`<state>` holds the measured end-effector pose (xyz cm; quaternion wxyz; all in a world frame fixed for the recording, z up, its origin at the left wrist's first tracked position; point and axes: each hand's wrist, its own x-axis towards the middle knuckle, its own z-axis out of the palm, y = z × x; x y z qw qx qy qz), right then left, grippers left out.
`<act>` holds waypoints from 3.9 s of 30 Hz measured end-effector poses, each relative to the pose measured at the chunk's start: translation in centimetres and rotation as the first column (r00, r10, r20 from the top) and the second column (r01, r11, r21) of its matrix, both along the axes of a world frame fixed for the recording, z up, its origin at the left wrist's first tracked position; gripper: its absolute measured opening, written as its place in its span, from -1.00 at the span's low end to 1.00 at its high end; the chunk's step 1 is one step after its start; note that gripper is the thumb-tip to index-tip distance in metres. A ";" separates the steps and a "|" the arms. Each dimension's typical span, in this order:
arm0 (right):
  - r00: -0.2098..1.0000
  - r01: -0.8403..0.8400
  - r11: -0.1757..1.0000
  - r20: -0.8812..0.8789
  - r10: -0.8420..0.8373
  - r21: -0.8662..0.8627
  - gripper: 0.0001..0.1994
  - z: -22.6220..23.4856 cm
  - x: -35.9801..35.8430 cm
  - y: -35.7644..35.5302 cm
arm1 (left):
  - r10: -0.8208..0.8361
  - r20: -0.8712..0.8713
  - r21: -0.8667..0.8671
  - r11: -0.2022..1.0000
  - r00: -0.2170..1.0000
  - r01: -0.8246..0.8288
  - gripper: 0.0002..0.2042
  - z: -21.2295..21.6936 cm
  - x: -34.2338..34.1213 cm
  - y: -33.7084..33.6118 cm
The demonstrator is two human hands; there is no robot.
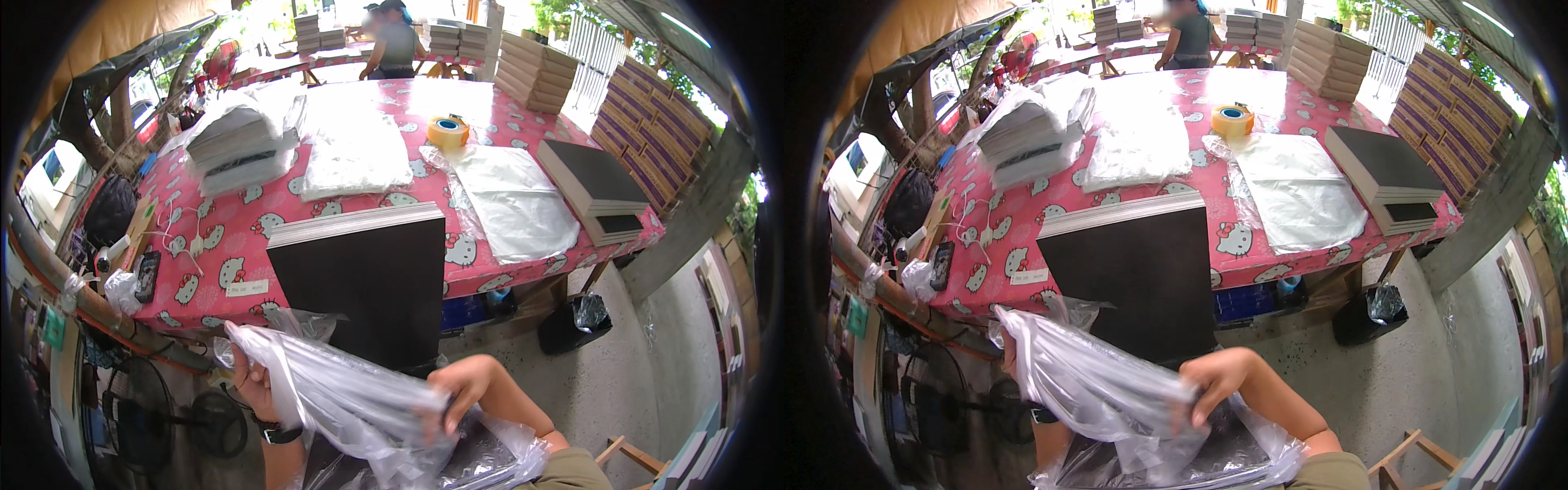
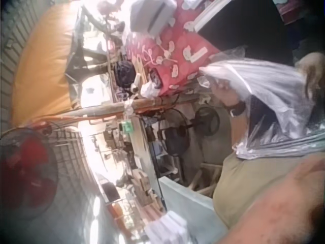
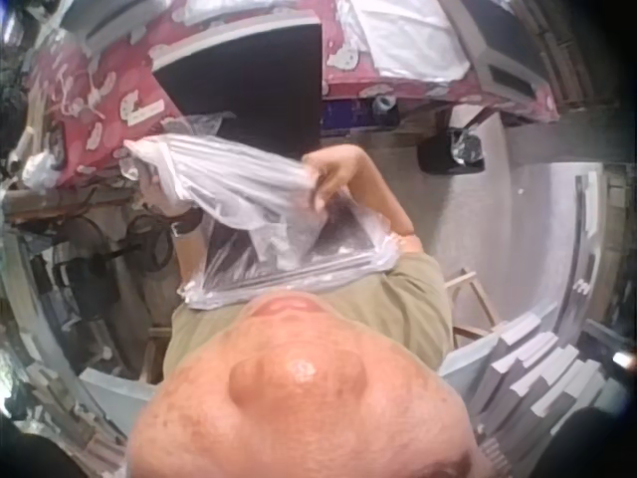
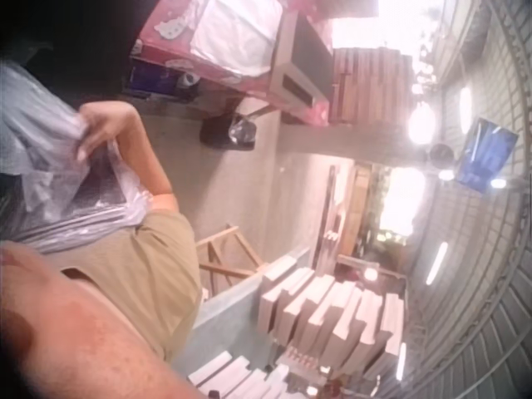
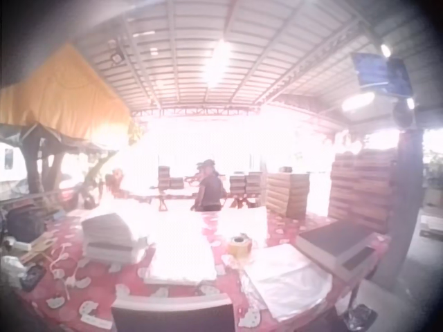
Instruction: The person places stacks of white paper onto a black board and covers them with plastic sheeting, repeating the process for multiple stacks.
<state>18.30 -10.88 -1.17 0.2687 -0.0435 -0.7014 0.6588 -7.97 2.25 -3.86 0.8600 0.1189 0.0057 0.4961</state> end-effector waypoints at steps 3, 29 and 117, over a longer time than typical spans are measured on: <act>0.911 0.013 0.996 -0.409 -0.048 -0.088 -0.81 -0.7 1.2 0.3 | 0.112 -0.001 -0.076 0.991 0.994 -0.112 -0.64 0.4 0.9 -1.3; 0.923 0.385 0.921 0.038 -0.383 -0.057 -0.75 1.2 2.9 -1.0 | 0.085 -0.145 0.171 0.983 0.986 -0.060 -0.43 1.2 -0.6 1.1; 0.353 0.932 0.355 -0.047 -0.935 -0.068 -0.78 1.8 -2.5 5.0 | -0.259 -0.551 0.368 0.778 0.793 0.509 -0.49 6.8 9.4 -1.8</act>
